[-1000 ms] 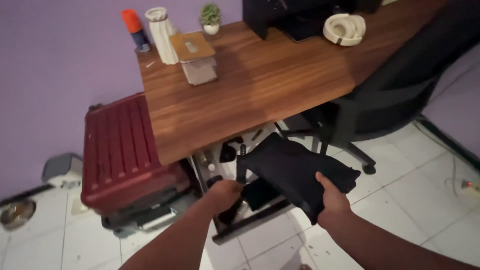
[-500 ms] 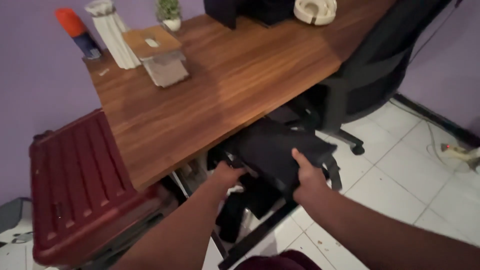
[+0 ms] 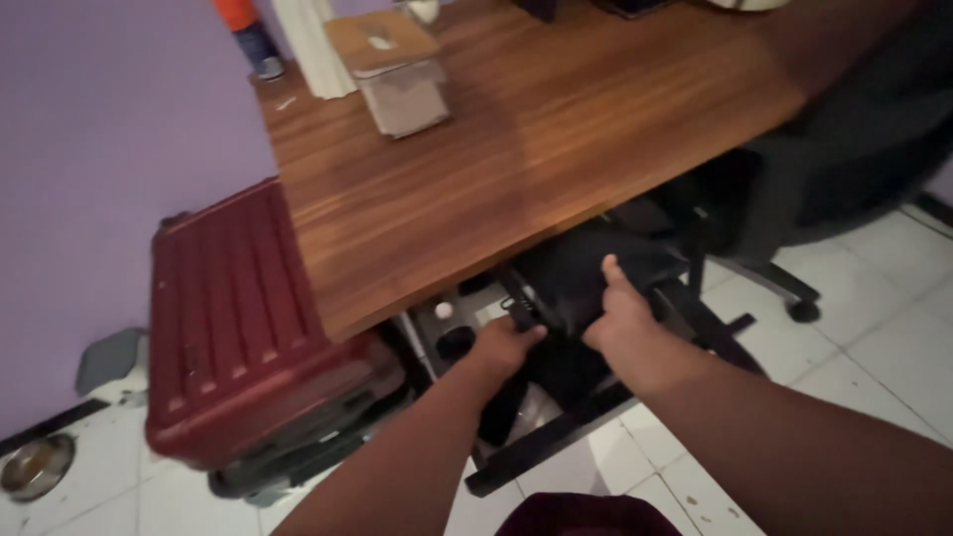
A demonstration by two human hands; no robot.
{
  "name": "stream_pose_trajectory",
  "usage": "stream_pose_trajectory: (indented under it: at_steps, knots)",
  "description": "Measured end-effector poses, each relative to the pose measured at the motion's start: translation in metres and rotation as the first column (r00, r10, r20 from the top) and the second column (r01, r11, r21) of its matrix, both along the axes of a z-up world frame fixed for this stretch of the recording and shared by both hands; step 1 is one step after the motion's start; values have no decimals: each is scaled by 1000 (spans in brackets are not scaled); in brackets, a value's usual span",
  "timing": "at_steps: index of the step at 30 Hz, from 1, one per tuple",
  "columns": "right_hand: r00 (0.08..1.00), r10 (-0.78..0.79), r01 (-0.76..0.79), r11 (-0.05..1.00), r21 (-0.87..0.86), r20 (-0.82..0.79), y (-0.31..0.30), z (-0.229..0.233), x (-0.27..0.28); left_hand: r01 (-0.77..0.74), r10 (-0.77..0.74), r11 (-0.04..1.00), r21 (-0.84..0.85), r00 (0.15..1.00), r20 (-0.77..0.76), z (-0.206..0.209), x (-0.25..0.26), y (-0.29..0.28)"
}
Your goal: Organizing items on a desk, putting things in a drawer, and using tissues and a small tool to clean.
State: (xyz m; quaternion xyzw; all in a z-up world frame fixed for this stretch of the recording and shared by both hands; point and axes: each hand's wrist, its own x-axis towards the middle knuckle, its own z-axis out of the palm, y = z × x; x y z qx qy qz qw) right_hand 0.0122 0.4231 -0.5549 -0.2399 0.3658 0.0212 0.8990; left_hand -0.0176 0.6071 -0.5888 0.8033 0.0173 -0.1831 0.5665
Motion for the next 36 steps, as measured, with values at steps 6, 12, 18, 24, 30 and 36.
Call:
stream_pose_trajectory:
  at_steps: [6,12,18,24,30,36]
  knots:
    - [959,143,-145,989,-8,244,-12,-5,4,55,-64,994,96,994,93,4,-11,9]
    - [835,259,-546,291,-786,-485,-32,2,-8,110,-122,983,148,990,74,3,-2,7]
    - [725,483,-641,211,-738,-491,-75,-16,-13,86,-87,996,16,996,32,-18,31,7]
    - [668,347,-42,-866,-498,-659,-15,143,-114,-214,176,969,-121,947,-268,48,33,13]
    - [325,381,4,-916,-401,-866,-33,83,-84,-285,240,949,-134,930,-278,61,27,27]
    - [237,254,12,-966,-258,-938,-25,105,-100,-348,346,938,2,933,-102,22,33,52]
